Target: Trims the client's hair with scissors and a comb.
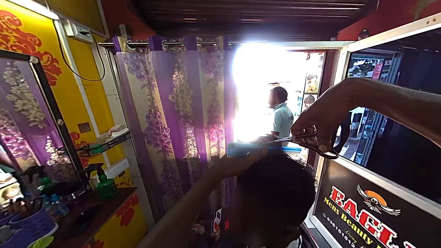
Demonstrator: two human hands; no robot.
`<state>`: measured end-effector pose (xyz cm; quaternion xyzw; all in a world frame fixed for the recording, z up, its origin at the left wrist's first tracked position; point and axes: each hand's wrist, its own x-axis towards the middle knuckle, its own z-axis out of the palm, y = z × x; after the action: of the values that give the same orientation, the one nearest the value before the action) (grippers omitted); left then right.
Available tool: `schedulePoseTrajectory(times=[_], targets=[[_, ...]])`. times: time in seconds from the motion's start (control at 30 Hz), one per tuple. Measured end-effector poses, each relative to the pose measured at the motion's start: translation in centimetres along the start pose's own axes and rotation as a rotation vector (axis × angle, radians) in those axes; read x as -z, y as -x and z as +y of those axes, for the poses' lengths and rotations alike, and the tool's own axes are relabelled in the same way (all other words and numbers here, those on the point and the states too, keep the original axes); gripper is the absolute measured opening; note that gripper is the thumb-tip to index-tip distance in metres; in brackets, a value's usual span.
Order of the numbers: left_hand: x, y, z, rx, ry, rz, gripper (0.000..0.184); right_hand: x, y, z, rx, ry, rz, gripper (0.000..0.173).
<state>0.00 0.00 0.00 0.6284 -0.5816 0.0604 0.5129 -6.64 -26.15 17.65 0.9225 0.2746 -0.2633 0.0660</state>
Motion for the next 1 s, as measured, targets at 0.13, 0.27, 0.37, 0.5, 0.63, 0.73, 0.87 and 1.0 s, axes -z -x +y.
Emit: schedulePoseTrajectory(times=[0.13,0.27,0.37,0.5,0.63,0.73,0.87,1.0], targets=[[0.0,0.1,0.7,0.054,-0.06,-0.016,0.034,0.5,0.5,-3.1,-0.094,0.135,0.015,0.021],[-0.1,0.0,0.5,0.08,-0.047,0.006,0.032,0.4,-1.3,5.2,0.548,0.21,0.213,0.023],[0.2,-0.7,-0.2,-0.052,-0.048,-0.113,0.045,0.6,0.9,-1.4,0.022,0.084,0.095,0.017],[0.4,-0.7,-0.3,0.023,-0.087,-0.119,0.044,0.4,1.4,-1.5,-0.032,0.068,0.133,0.019],[1.0,-0.5,-1.9,0.136,0.01,-0.069,0.05,-1.4,0.7,1.1,0.026,-0.058,0.293,0.016],[1.6,-0.6,-2.2,0.192,0.168,0.175,0.056,-4.4,-0.4,2.5,-0.047,-0.264,0.631,0.012],[3.2,-2.0,1.0,-0.008,0.429,0.33,0.06,-8.0,-2.1,1.9,-0.014,-0.826,1.267,0.011],[3.6,-3.7,5.4,-0.12,0.496,0.454,0.078,-8.7,-2.0,-1.9,0.184,-1.247,1.304,0.011]])
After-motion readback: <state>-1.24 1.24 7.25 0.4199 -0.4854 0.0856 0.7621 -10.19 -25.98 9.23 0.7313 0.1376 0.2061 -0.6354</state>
